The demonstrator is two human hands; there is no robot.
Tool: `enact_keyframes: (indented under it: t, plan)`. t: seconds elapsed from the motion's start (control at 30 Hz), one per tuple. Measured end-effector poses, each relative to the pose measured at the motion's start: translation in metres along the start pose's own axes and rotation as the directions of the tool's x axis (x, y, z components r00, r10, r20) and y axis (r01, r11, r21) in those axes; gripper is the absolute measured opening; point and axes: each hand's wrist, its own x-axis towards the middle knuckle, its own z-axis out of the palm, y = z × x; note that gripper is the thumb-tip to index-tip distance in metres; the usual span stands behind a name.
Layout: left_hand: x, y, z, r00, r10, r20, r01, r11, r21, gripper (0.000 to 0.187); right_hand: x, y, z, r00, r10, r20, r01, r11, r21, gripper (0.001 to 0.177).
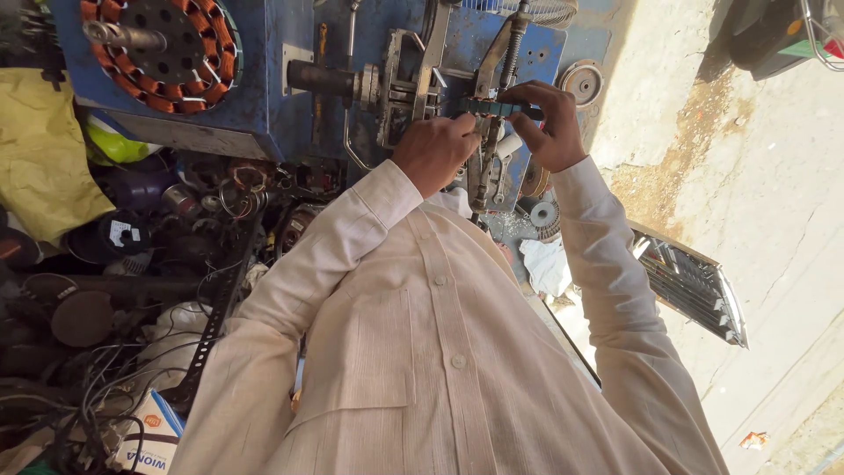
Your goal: The person pulls wires from a fan stator by hand before placing it onto a winding machine to coil new copper wire around the core.
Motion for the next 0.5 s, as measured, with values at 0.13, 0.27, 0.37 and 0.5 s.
enact_keyframes:
  t: [0.13, 0.27, 0.37, 0.5]
  plan:
    - [-0.006, 0.002, 0.012, 0.986, 0.106, 0.125, -0.134, 0.960, 0.246, 0.013, -0.002, -0.009, 0.016, 0.995, -0.046, -0.084, 0.035, 0.991, -0.128, 0.034]
    - [0.005, 0.004, -0.009, 0.978, 0.016, 0.208, -0.053, 0.983, 0.173, 0.009, -0.005, -0.001, 0.025, 0.981, -0.049, -0.189, 0.012, 0.982, -0.189, 0.032]
    - [0.029, 0.003, -0.017, 0.989, 0.116, 0.090, -0.138, 0.945, 0.297, 0.002, -0.004, 0.011, 0.016, 0.984, -0.079, -0.157, 0.050, 0.982, -0.180, 0.031]
    - [0.073, -0.002, -0.012, 0.966, 0.251, -0.061, -0.224, 0.933, 0.280, 0.005, -0.004, 0.026, 0.006, 0.994, -0.011, -0.109, -0.002, 0.993, -0.116, 0.032]
